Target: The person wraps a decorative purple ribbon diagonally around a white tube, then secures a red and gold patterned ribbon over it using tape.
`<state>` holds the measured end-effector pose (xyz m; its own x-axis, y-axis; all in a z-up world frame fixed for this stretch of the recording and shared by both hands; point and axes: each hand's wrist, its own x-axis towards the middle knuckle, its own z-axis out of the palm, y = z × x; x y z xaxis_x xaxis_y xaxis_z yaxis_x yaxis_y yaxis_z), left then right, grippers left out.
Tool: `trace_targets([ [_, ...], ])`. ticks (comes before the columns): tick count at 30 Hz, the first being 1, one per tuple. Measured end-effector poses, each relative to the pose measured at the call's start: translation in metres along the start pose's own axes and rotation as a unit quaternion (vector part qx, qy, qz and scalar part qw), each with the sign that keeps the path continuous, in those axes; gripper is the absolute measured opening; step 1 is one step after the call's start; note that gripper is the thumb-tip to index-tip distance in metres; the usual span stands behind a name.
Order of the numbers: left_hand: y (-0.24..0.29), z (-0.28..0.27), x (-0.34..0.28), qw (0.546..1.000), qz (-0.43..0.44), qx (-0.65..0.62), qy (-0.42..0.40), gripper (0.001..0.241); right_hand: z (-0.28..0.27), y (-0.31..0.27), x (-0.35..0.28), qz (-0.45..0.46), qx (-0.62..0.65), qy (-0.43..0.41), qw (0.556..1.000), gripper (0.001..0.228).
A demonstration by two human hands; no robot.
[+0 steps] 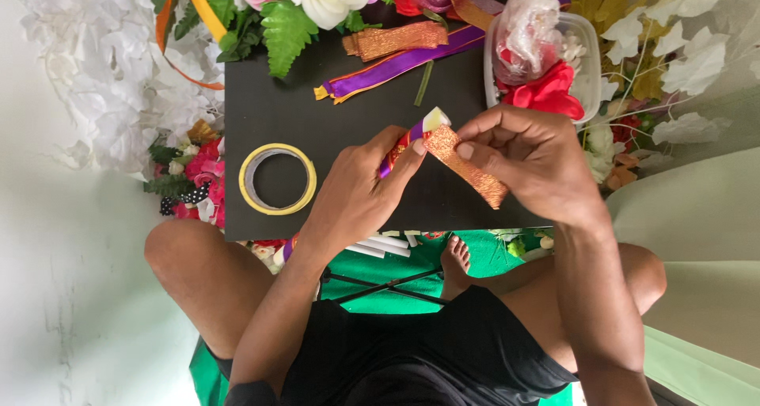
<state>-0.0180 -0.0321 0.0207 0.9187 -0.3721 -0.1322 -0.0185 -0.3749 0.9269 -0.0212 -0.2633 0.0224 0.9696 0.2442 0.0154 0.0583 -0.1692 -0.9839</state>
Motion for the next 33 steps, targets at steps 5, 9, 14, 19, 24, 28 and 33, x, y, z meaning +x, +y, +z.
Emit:
trace_targets([
  [5, 0.005, 0.003, -0.003, 0.999, 0.019, 0.041, -0.011, 0.036, 0.005, 0.005, -0.002, 0.008, -0.016, 0.029, 0.999, 0.003],
  [9, 0.011, 0.001, -0.004, 0.999, 0.017, 0.051, -0.002, 0.042, 0.006, 0.007, 0.002, 0.022, -0.002, 0.035, 0.999, 0.002],
  [14, 0.003, 0.004, -0.001, 0.997, 0.046, 0.060, 0.034, 0.050, 0.010, 0.005, 0.006, 0.006, 0.007, 0.011, 1.000, 0.003],
  [19, -0.001, 0.005, -0.002, 0.986, 0.098, 0.105, 0.083, 0.047, 0.013, 0.002, 0.003, 0.002, 0.005, 0.020, 1.000, 0.009],
  [24, -0.003, 0.008, -0.003, 0.978, 0.138, 0.127, 0.095, 0.043, 0.020, 0.007, 0.002, -0.041, -0.016, 0.054, 0.998, 0.012],
  [28, -0.007, 0.007, -0.003, 0.965, 0.186, 0.157, 0.102, 0.038, 0.020, 0.013, 0.003, -0.040, 0.015, 0.070, 0.997, 0.019],
  [33, -0.005, 0.009, -0.003, 0.968, 0.171, 0.154, 0.097, 0.041, 0.021, 0.013, 0.000, -0.070, 0.011, 0.061, 0.996, 0.009],
])
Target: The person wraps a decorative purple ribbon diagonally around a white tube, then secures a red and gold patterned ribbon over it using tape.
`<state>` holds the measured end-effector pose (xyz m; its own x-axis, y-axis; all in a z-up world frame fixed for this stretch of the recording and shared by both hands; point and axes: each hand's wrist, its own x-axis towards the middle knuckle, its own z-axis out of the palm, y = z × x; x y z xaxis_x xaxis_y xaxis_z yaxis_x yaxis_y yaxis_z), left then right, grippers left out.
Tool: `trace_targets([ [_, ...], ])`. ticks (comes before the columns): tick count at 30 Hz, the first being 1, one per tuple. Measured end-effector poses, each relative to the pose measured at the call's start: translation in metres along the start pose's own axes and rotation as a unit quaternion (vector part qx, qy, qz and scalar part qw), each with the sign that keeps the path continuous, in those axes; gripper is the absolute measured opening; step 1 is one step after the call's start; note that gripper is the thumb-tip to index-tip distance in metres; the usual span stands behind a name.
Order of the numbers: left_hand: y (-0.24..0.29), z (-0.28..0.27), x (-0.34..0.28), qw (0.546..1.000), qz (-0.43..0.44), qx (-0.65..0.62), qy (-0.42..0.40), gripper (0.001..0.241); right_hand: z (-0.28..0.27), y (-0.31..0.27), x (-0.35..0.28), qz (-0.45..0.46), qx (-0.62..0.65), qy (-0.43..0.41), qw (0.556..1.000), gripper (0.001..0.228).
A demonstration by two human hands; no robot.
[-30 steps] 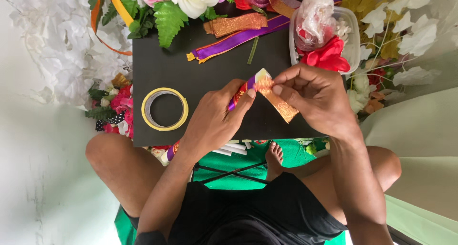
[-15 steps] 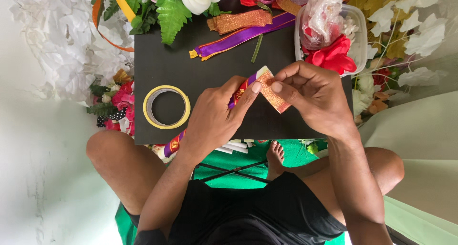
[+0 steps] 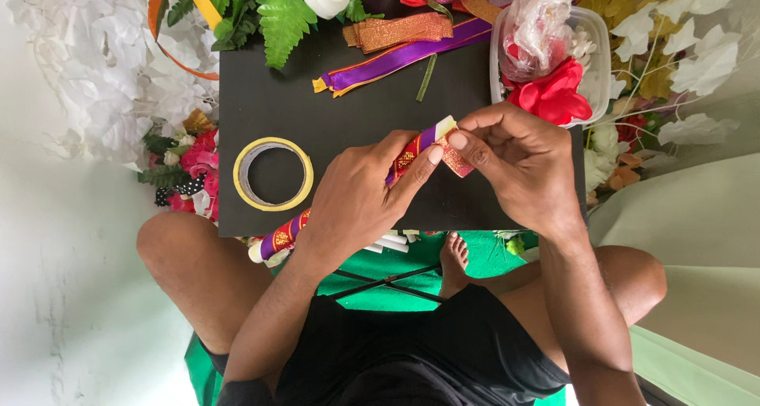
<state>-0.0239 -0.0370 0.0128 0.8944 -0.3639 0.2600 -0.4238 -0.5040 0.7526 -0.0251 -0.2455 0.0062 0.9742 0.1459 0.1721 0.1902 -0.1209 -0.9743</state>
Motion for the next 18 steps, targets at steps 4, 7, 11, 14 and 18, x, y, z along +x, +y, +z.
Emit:
trace_targets([
  [4, 0.0040, -0.0033, 0.0007, 1.000, -0.016, -0.008, -0.019, 0.044, -0.0004, -0.0021, -0.0008, -0.002, -0.018, 0.003, 1.000, 0.006],
  [7, 0.0007, -0.0006, 0.0010, 1.000, -0.002, 0.003, -0.004, 0.045, 0.0013, 0.0014, -0.0009, 0.002, 0.000, 0.001, 1.000, 0.005],
  [11, -0.0008, 0.0005, -0.0003, 1.000, -0.012, 0.000, 0.004, 0.048, -0.0010, 0.0022, -0.0024, 0.010, -0.024, 0.006, 1.000, 0.006],
  [14, -0.0013, 0.0003, 0.0002, 1.000, -0.020, -0.008, -0.002, 0.048, -0.0014, 0.0023, -0.0017, 0.007, -0.011, 0.003, 1.000, 0.009],
  [18, -0.0033, -0.0003, 0.0011, 1.000, 0.010, 0.002, 0.016, 0.047, -0.0010, 0.0025, -0.0010, 0.003, -0.031, 0.001, 1.000, 0.006],
])
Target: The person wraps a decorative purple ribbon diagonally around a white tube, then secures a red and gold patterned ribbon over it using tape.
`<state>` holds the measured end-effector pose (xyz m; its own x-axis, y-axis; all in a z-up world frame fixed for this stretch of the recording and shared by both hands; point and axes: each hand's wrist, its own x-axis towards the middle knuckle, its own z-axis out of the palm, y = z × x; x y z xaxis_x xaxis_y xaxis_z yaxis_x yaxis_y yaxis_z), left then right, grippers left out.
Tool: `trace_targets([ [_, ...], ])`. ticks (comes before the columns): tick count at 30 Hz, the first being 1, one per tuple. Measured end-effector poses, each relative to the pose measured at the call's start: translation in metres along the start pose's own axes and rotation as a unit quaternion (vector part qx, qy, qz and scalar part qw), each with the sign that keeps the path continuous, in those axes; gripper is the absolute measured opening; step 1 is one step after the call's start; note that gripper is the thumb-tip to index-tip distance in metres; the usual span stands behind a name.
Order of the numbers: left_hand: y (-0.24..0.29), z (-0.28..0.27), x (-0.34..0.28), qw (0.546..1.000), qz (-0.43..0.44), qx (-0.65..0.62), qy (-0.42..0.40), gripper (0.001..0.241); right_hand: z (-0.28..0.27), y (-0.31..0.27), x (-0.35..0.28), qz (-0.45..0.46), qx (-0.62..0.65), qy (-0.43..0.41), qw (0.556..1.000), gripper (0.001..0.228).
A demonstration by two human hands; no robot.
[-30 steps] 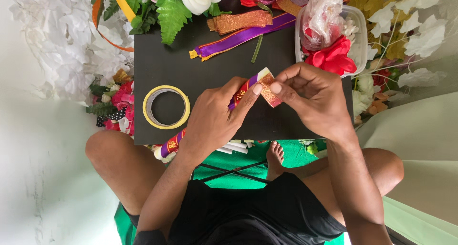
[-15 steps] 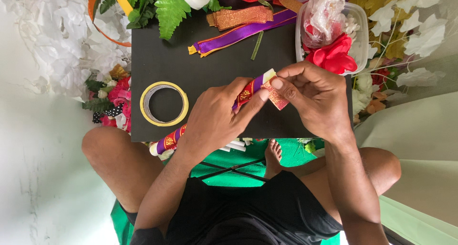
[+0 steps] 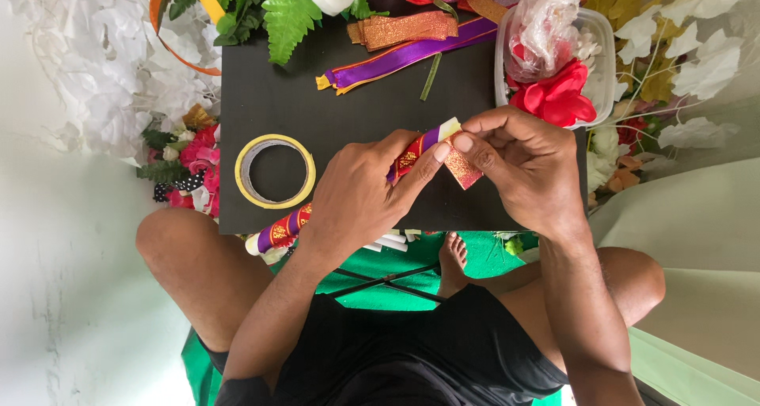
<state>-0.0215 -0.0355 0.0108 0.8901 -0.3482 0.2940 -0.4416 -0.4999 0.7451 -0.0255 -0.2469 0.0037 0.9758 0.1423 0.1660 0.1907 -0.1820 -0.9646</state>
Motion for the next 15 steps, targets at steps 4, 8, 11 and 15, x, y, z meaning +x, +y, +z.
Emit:
trace_targets([
  [4, 0.001, -0.002, 0.000, 1.000, 0.012, 0.009, 0.006, 0.043, 0.000, 0.002, -0.001, -0.006, -0.005, -0.001, 1.000, 0.007],
  [8, -0.003, -0.003, 0.001, 1.000, 0.008, 0.017, 0.005, 0.044, 0.003, 0.001, 0.000, -0.007, 0.019, -0.001, 1.000, 0.006],
  [11, -0.004, -0.008, 0.002, 0.999, -0.017, 0.028, -0.012, 0.049, 0.004, 0.004, 0.000, -0.005, 0.016, -0.003, 1.000, 0.006],
  [15, -0.006, -0.017, 0.004, 0.999, -0.034, 0.010, -0.042, 0.054, 0.007, 0.002, -0.002, -0.001, -0.017, 0.008, 1.000, 0.012],
])
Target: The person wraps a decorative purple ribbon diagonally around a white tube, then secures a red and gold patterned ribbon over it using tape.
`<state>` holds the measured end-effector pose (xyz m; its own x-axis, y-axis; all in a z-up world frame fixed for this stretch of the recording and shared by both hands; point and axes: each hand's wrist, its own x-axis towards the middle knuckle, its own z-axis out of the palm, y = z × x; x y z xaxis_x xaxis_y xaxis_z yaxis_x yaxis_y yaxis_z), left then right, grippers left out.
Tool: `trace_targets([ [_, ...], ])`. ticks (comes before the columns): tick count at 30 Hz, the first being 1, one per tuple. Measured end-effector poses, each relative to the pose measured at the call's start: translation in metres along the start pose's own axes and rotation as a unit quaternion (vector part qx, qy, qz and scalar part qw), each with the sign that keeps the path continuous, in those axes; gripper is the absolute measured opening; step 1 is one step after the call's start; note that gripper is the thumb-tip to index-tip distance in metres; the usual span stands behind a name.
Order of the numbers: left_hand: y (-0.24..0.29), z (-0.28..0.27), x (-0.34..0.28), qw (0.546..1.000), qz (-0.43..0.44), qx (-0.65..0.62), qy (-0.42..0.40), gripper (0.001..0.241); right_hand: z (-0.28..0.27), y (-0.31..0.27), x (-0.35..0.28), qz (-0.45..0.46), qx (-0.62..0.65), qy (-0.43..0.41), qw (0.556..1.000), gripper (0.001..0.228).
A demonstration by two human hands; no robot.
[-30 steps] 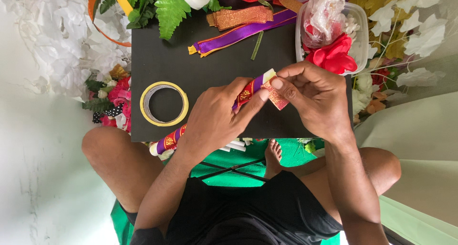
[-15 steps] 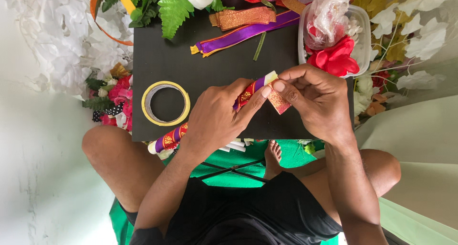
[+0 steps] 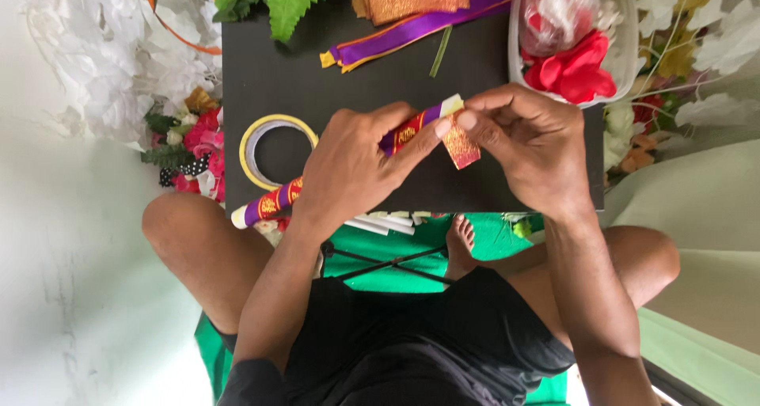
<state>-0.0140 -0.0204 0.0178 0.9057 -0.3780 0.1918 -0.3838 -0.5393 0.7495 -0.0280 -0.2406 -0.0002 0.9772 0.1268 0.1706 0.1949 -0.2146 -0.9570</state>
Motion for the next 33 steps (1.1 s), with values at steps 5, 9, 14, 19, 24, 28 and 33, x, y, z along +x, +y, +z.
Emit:
trace_targets([
  [5, -0.010, -0.005, -0.004, 0.999, -0.032, -0.029, -0.010, 0.059, 0.019, -0.021, -0.030, 0.017, -0.101, 0.092, 0.990, 0.025],
  [9, -0.018, -0.005, -0.006, 1.000, 0.011, -0.025, 0.009, 0.055, 0.046, -0.009, -0.091, 0.184, -0.138, 0.099, 0.968, 0.018],
  [14, -0.019, -0.004, -0.005, 0.999, 0.024, -0.015, 0.028, 0.056, 0.087, 0.035, -0.139, 0.315, -0.031, 0.177, 0.932, 0.021],
  [19, -0.014, 0.001, -0.006, 0.999, 0.041, 0.003, 0.029, 0.053, 0.105, 0.034, -0.131, 0.355, 0.092, 0.264, 0.892, 0.024],
  [24, -0.016, 0.003, -0.009, 0.999, 0.047, 0.001, 0.027, 0.055, 0.112, 0.040, -0.129, 0.354, 0.153, 0.288, 0.877, 0.023],
  [28, -0.015, 0.003, -0.010, 0.998, 0.058, 0.009, 0.022, 0.051, 0.117, 0.044, -0.127, 0.365, 0.163, 0.311, 0.862, 0.024],
  [33, -0.012, 0.003, -0.009, 0.999, 0.027, 0.020, 0.002, 0.054, 0.120, 0.046, -0.129, 0.335, 0.163, 0.326, 0.869, 0.021],
])
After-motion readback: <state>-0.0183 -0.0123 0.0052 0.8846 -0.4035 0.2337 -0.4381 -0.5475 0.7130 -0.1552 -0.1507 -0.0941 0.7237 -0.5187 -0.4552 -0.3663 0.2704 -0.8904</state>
